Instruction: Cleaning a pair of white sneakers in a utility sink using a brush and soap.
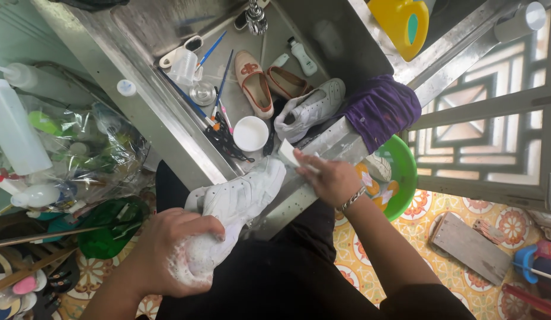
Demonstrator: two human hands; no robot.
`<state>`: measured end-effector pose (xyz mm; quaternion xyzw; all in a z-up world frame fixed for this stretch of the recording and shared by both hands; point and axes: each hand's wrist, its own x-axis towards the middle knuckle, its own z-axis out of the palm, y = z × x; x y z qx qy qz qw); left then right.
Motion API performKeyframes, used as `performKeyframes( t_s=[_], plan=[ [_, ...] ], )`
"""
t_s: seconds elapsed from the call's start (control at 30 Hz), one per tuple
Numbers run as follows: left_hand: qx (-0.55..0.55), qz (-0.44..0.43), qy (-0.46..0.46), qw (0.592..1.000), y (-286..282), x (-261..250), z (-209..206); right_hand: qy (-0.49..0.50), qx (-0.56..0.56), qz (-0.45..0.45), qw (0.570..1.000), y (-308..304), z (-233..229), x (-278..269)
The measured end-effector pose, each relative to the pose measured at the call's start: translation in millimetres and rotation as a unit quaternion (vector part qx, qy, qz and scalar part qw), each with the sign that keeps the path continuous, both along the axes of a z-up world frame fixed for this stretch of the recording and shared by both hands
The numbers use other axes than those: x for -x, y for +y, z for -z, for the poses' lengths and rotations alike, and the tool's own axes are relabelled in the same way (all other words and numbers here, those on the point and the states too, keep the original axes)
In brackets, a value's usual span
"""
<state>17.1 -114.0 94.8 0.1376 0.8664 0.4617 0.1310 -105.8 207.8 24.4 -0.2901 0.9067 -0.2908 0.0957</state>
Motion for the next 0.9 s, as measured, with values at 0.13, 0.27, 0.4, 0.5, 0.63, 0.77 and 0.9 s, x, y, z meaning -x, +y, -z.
performKeyframes(
  t_s=[0.13, 0.27, 0.4, 0.5, 0.63, 0.77, 0.9],
  plan=[
    [0.022, 0.009, 0.011, 1.0, -11.3, 2.0, 9.3, -0.004, 0.058, -0.029, 0.998, -9.3, -19.8, -18.0],
    [-0.044, -0.01, 0.056, 0.997, -18.8, 3.3, 8.6, 0.002, 0.024, -0.003, 1.0, 1.7, -3.1, -7.3],
    [0.045, -0.041, -0.052, 0.997, -26.8, 9.2, 8.2, 0.02, 0.021, 0.011, 1.0, -6.5, -4.1, -18.2],
    [0.037, -0.041, -0.043, 0.998, -30.9, 7.7, 10.4, 0.031, 0.064, -0.005, 0.997, -4.6, 2.5, -24.6],
    [0.045, -0.033, -0.036, 0.998, -31.7, 18.8, 6.4, 0.011, -0.011, 0.063, 0.998, -6.8, 6.6, -17.6],
    [0.088, -0.01, -0.013, 0.996, -32.9, 21.6, 8.6, -0.005, 0.03, 0.058, 0.998, -0.7, 2.0, -28.7],
    [0.197, -0.041, -0.044, 0.979, -17.8, 21.0, 21.0, -0.009, 0.016, 0.136, 0.991, 14.3, 15.9, -14.5]
  ],
)
